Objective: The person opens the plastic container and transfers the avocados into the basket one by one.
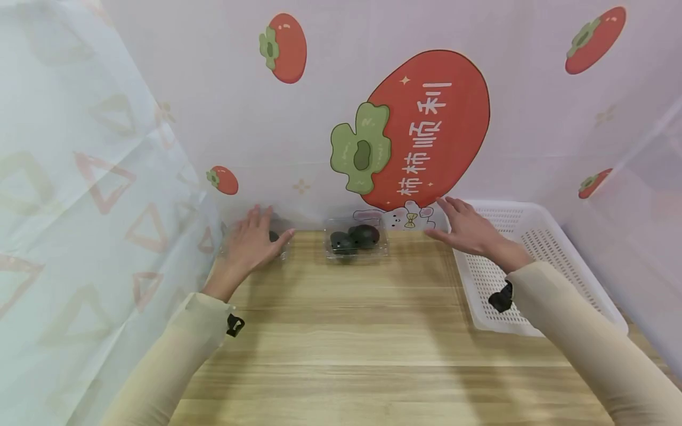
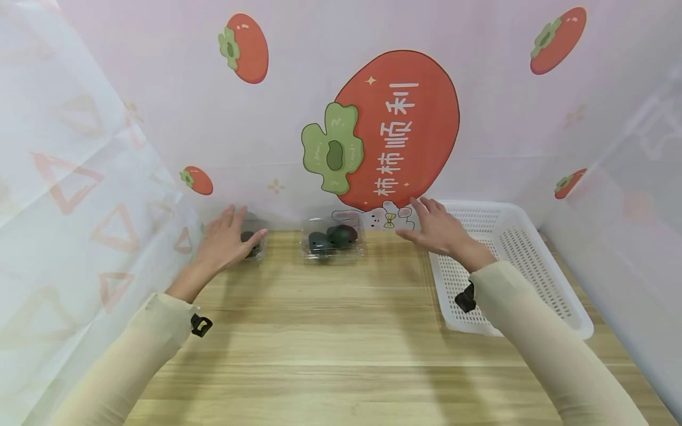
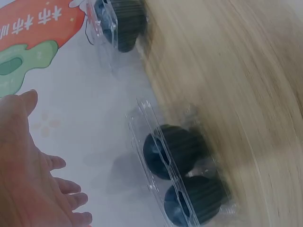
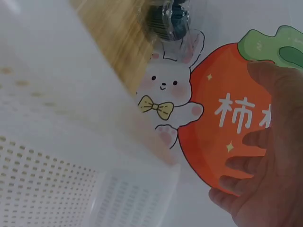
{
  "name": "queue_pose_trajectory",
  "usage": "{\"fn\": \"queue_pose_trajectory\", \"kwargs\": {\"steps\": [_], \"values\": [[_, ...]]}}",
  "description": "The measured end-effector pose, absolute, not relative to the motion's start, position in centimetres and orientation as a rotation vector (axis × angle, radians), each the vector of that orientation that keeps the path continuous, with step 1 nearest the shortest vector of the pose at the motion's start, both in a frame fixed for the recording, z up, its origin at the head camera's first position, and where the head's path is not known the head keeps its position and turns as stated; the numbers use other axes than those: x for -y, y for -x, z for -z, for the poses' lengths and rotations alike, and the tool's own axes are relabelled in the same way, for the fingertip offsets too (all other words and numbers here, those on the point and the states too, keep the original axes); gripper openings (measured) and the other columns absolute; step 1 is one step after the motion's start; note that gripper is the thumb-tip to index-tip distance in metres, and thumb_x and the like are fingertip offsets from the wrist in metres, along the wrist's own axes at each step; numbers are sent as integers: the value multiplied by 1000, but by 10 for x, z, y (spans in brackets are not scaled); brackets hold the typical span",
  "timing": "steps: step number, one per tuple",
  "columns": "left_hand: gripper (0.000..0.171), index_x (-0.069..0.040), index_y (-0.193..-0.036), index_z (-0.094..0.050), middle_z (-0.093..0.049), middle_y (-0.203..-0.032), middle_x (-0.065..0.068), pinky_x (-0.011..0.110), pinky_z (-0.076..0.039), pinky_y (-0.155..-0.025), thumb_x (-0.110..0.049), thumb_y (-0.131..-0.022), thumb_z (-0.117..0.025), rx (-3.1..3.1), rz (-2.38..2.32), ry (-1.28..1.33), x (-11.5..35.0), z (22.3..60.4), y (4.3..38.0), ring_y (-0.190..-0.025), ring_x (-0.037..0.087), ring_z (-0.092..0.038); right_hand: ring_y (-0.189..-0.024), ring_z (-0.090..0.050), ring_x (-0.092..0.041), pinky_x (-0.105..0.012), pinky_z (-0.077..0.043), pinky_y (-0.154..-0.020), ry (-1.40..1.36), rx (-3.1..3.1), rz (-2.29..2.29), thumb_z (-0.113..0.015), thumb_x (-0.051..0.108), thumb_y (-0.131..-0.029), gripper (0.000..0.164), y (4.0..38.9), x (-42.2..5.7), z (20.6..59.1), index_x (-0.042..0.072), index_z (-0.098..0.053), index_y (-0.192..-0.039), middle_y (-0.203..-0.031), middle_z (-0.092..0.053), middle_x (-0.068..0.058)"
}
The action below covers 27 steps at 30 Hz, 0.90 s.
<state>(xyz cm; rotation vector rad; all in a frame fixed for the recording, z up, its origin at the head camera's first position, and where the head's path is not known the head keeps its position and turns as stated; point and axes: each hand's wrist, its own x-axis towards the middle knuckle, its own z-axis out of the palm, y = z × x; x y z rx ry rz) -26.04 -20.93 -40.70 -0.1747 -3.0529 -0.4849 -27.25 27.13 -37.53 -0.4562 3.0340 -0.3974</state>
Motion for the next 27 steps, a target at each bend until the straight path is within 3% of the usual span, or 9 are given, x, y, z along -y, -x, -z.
{"fn": "queue_pose_trajectory", "kwargs": {"steps": [7, 13, 22, 27], "values": [[97, -4, -170, -17, -8, -175, 27, 63, -12, -128, -67, -103, -50, 3025, 589, 229, 196, 409, 262, -161, 46, -10, -148, -35, -51, -75, -40, -108, 505, -3007, 560, -65, 61, -98, 98, 279, -256, 377, 7, -22, -168, -165, -33, -30], [96, -7, -170, -18, -9, -176, 25, 62, -13, -128, -67, -102, -51, 2990, 671, 260, 182, 415, 266, -161, 47, -13, -140, -48, -46, -70, -43, -110, 592, -2953, 769, -69, 47, -101, 88, 292, -245, 382, 11, -26, -168, -160, -44, -24], [92, -11, -171, -17, -8, -177, 20, 74, -25, -119, -66, -104, -50, 2986, 858, 292, 163, 422, 271, -160, 48, -15, -155, -33, -40, -69, -30, -120, 611, -2870, 947, -65, 43, -104, 80, 300, -230, 388, 10, -28, -168, -170, -34, -17], [88, -7, -170, -16, -7, -177, 22, 69, -23, -123, -61, -107, -48, 2981, 1090, 277, 153, 427, 273, -161, 45, -14, -155, -32, -43, -69, -30, -120, 503, -2802, 985, -59, 44, -106, 79, 300, -221, 390, 6, -27, -168, -170, -32, -22]]}}
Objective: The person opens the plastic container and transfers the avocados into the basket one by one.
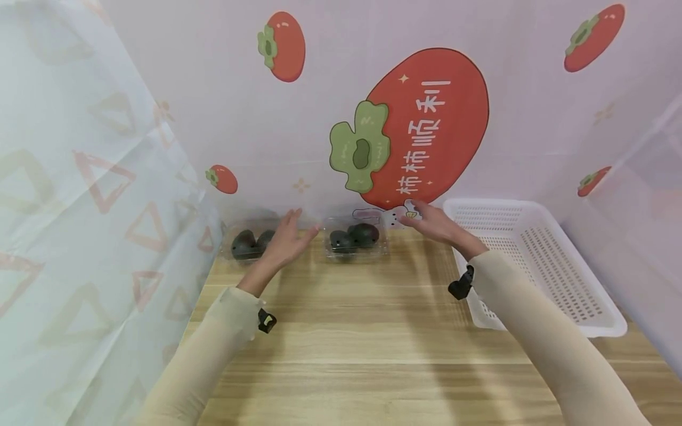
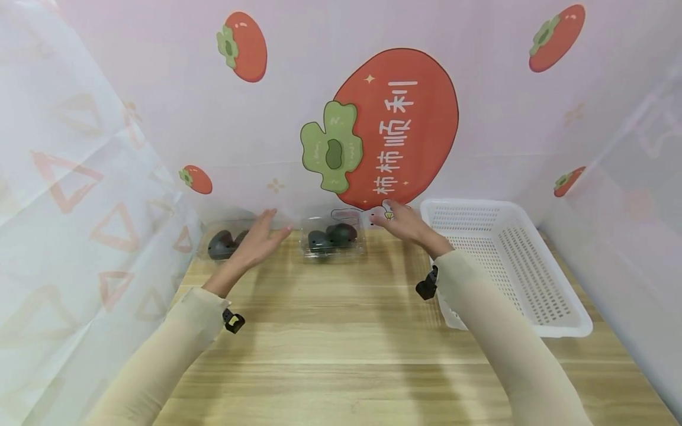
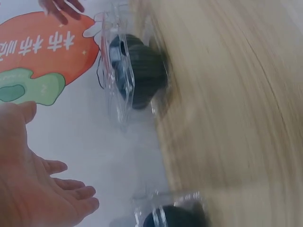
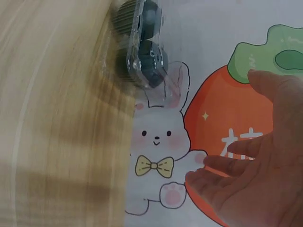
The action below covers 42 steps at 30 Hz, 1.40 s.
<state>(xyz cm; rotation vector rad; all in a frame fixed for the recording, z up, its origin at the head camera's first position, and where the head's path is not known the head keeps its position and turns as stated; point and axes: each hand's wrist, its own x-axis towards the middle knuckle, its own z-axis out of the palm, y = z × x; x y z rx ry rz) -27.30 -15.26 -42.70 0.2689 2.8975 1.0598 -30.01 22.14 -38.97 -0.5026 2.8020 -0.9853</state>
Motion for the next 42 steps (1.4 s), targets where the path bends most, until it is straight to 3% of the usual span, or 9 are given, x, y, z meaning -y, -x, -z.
{"fn": "queue_pose_trajectory", "kwargs": {"steps": [5, 9, 16, 26, 31, 35, 38, 42], "values": [[87, -2, -169, -15, -14, -175, 25, 62, -21, -127, -56, -109, -46, -2773, -1197, -238, 143, 431, 276, -160, 45, -16, -150, -38, -48, -66, -37, -117, 376, -2702, 1013, -54, 39, -109, 77, 300, -213, 392, -3, -24, -166, -168, -31, -29], [85, -4, -170, -15, -17, -175, 21, 61, -21, -127, -54, -110, -47, -2653, -1359, -130, 138, 431, 278, -161, 42, -17, -149, -41, -47, -64, -40, -116, 296, -2619, 1074, -54, 40, -110, 76, 301, -207, 394, -3, -25, -166, -168, -30, -29], [88, -8, -171, -6, -11, -176, 20, 60, -17, -128, -57, -109, -46, -2381, -1620, 12, 131, 436, 280, -162, 40, -14, -157, -29, -42, -60, -37, -120, 145, -2383, 1316, -54, 38, -111, 76, 307, -199, 403, 0, -20, -168, -176, -15, -22], [90, -4, -170, 1, -5, -176, 23, 58, -9, -130, -52, -110, -47, -2228, -1844, 44, 119, 449, 280, -162, 39, -8, -156, -30, -45, -59, -34, -122, 75, -2296, 1368, -55, 43, -110, 80, 308, -187, 424, -1, -22, -167, -174, -21, -21], [88, -4, -170, 2, -8, -175, 24, 60, -11, -129, -48, -111, -48, -2181, -1894, 66, 114, 457, 281, -161, 42, -14, -156, -29, -47, -61, -32, -123, 81, -2245, 1396, -56, 45, -109, 83, 305, -185, 431, -1, -19, -167, -173, -22, -21], [89, -7, -170, 4, -6, -176, 23, 64, -21, -126, -48, -111, -48, -2125, -1932, 102, 112, 462, 283, -161, 42, -12, -157, -28, -45, -60, -31, -124, 61, -2223, 1413, -55, 44, -109, 84, 307, -181, 434, -1, -16, -168, -174, -20, -21], [91, -9, -171, 3, -3, -177, 20, 65, -20, -125, -51, -110, -50, -2101, -1952, 138, 112, 463, 284, -162, 42, -9, -157, -27, -45, -59, -31, -124, 58, -2214, 1429, -52, 41, -111, 81, 309, -176, 437, -4, -15, -167, -173, -21, -24], [90, -7, -170, -1, -6, -176, 22, 68, -15, -126, -51, -109, -51, -2102, -1962, 164, 112, 465, 287, -161, 43, -10, -154, -32, -45, -59, -32, -124, 64, -2207, 1456, -50, 35, -113, 71, 313, -172, 442, -7, -25, -164, -168, -30, -26]]}}
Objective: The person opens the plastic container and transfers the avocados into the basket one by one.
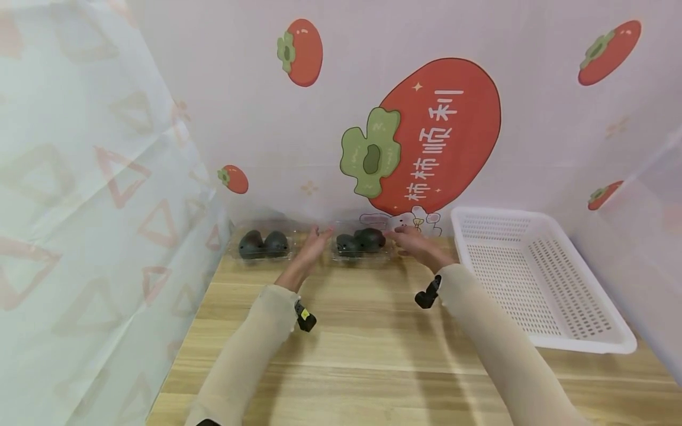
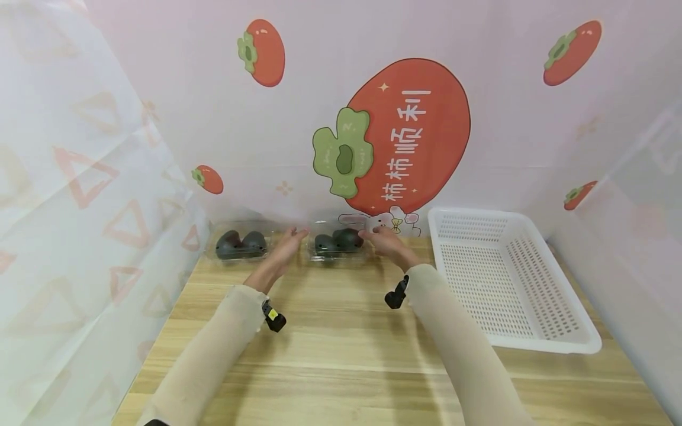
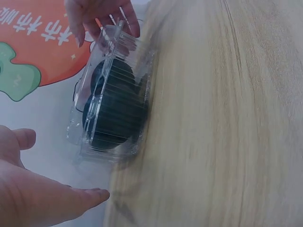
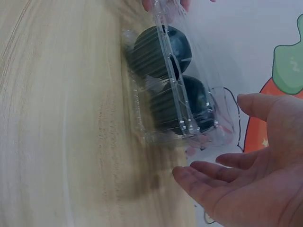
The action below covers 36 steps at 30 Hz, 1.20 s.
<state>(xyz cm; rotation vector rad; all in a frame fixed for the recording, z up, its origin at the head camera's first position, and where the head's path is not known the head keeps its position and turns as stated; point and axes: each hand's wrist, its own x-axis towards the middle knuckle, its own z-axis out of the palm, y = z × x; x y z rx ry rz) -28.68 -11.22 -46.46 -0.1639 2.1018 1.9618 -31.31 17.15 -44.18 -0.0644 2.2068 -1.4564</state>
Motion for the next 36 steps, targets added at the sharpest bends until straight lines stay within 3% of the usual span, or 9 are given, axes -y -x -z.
{"fn": "queue_pose_trajectory", "kwargs": {"steps": [5, 10, 12, 15, 19, 24, 29, 32, 36], "values": [[78, -2, -167, -15, -20, -171, 27, 75, -21, -120, -42, -111, -50, -2059, -1998, 156, 108, 467, 290, -157, 47, -19, -145, -40, -42, -58, -33, -123, 68, -2158, 1552, -47, 28, -115, 54, 315, -171, 449, -8, -43, -154, -152, -44, -24], [77, 1, -167, -14, -16, -173, 27, 64, -14, -127, -36, -111, -51, -2015, -2042, 160, 102, 466, 293, -160, 44, -15, -124, -47, -37, -54, -40, -115, 42, -2110, 1667, -48, 27, -114, 42, 314, -168, 454, -6, -51, -141, -129, -48, -18], [77, 1, -168, -11, -15, -173, 26, 54, -25, -125, -34, -111, -50, -1992, -2059, 171, 101, 466, 294, -152, 42, -30, -112, -48, -33, -49, -44, -105, 38, -2106, 1695, -50, 28, -114, 38, 315, -166, 456, -5, -53, -132, -118, -48, -16], [75, -1, -169, -10, -37, -160, 25, 30, -49, -86, -32, -112, -50, -1946, -2090, 199, 99, 468, 295, -96, 18, -60, -94, -48, -27, -43, -44, -89, 48, -2099, 1732, -50, 26, -114, 33, 316, -165, 461, -5, -56, -120, -103, -48, -12], [71, -3, -169, -15, -49, -123, 11, 20, -28, -49, -29, -113, -49, -1922, -2123, 237, 96, 472, 297, -49, 1, -29, -82, -46, -21, -37, -39, -80, 48, -2076, 1781, -50, 23, -114, 28, 315, -163, 466, -4, -56, -115, -94, -47, -7], [61, 0, -165, -29, -48, -128, 11, 20, -32, -59, -29, -114, -46, -1924, -2116, 261, 91, 478, 301, -67, 6, -36, -79, -45, -21, -35, -37, -76, 44, -2064, 1811, -51, 22, -114, 26, 315, -160, 469, -4, -57, -115, -95, -46, -11], [61, 0, -166, -22, -34, -162, 20, 30, -40, -94, -27, -115, -41, -1923, -2094, 266, 87, 479, 300, -112, 22, -44, -77, -43, -21, -33, -38, -73, 48, -2075, 1804, -51, 23, -114, 31, 314, -159, 469, -7, -59, -113, -96, -47, -14], [60, 2, -166, -18, -20, -172, 23, 42, -31, -121, -22, -116, -38, -1913, -2108, 239, 85, 480, 300, -146, 33, -32, -77, -43, -21, -32, -38, -72, 33, -2080, 1803, -52, 23, -114, 30, 314, -159, 469, -6, -59, -114, -95, -47, -12], [58, 7, -165, -17, -13, -173, 26, 48, -15, -131, -17, -116, -36, -1884, -2155, 217, 82, 482, 301, -161, 36, -11, -76, -41, -21, -33, -37, -73, 8, -2091, 1795, -51, 21, -114, 30, 313, -158, 468, -8, -58, -120, -95, -46, -12]]}}
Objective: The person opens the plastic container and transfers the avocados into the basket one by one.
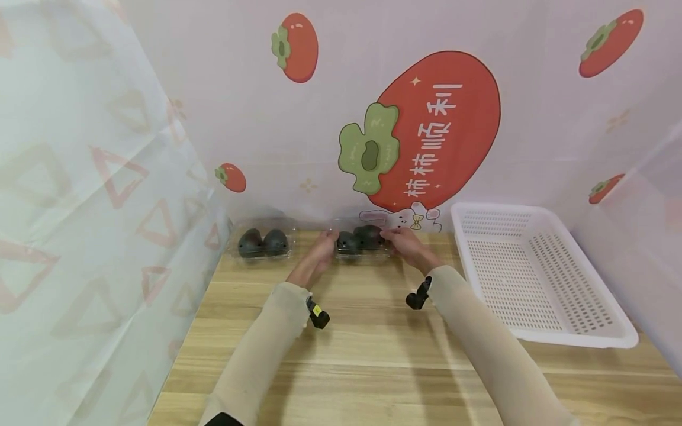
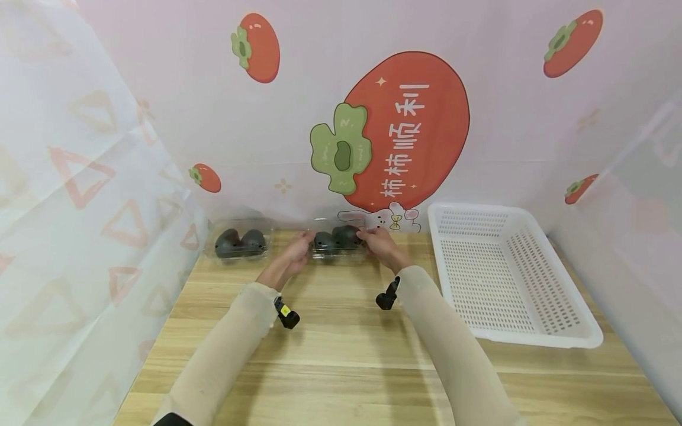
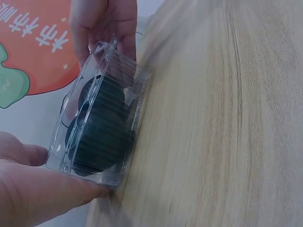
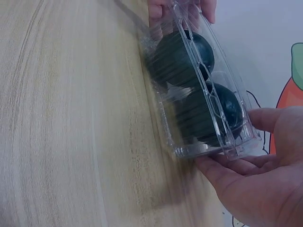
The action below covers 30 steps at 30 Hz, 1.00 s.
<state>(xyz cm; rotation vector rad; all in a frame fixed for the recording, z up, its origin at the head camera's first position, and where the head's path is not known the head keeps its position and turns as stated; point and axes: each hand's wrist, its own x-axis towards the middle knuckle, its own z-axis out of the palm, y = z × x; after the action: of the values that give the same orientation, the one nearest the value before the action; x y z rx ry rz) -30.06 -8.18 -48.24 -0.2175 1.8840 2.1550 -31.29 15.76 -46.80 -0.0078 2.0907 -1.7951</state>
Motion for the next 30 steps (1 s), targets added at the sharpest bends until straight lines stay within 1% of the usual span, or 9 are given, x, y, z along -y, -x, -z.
{"fn": "queue_pose_trajectory", "kwargs": {"steps": [4, 10, 15, 19, 23, 26, 28, 30], "values": [[57, 8, -164, -15, -12, -174, 26, 47, -12, -131, -14, -115, -35, -1839, -2208, 226, 80, 483, 302, -162, 36, -9, -77, -40, -22, -33, -36, -73, 1, -2110, 1778, -50, 20, -114, 33, 312, -156, 466, -10, -57, -126, -95, -46, -11], [58, 7, -165, -12, -9, -174, 26, 48, -10, -131, -12, -115, -34, -1798, -2225, 235, 79, 482, 301, -163, 36, -6, -68, -37, -19, -34, -34, -70, 7, -2152, 1755, -49, 19, -114, 33, 311, -156, 464, -12, -59, -122, -86, -44, -11], [58, 6, -165, -11, -6, -175, 26, 50, -7, -131, -12, -115, -34, -1807, -2203, 225, 80, 479, 298, -163, 37, -3, -60, -35, -16, -33, -32, -66, 16, -2187, 1729, -49, 19, -114, 32, 310, -156, 461, -10, -61, -119, -75, -41, -5], [58, 8, -165, -10, -7, -174, 27, 52, -7, -131, -11, -115, -33, -1798, -2206, 209, 79, 477, 296, -162, 37, -4, -57, -34, -14, -32, -32, -64, 18, -2192, 1715, -49, 19, -114, 32, 309, -157, 459, -10, -61, -119, -70, -40, -2], [59, 8, -165, -7, -6, -174, 28, 51, -8, -131, -10, -114, -33, -1802, -2202, 200, 79, 474, 294, -162, 39, -5, -57, -34, -14, -33, -33, -64, 31, -2196, 1709, -49, 18, -114, 31, 306, -157, 456, -10, -61, -117, -66, -38, 0], [61, 8, -166, -4, -5, -174, 29, 49, -8, -131, -9, -114, -32, -1801, -2206, 188, 80, 473, 291, -162, 39, -4, -53, -31, -12, -34, -32, -63, 49, -2205, 1710, -49, 18, -114, 32, 303, -157, 454, -10, -62, -109, -60, -34, 4], [62, 8, -166, -2, -4, -174, 30, 48, -7, -131, -7, -114, -32, -1792, -2220, 174, 82, 473, 289, -162, 39, -3, -51, -29, -13, -35, -32, -64, 72, -2212, 1704, -49, 18, -114, 32, 300, -157, 452, -8, -61, -99, -57, -31, 5], [61, 9, -165, -3, -4, -173, 30, 49, -7, -131, -6, -114, -31, -1783, -2228, 160, 83, 472, 286, -162, 39, -4, -52, -29, -13, -36, -33, -63, 98, -2218, 1696, -50, 18, -113, 34, 298, -157, 451, -4, -60, -89, -57, -31, 4]]}}
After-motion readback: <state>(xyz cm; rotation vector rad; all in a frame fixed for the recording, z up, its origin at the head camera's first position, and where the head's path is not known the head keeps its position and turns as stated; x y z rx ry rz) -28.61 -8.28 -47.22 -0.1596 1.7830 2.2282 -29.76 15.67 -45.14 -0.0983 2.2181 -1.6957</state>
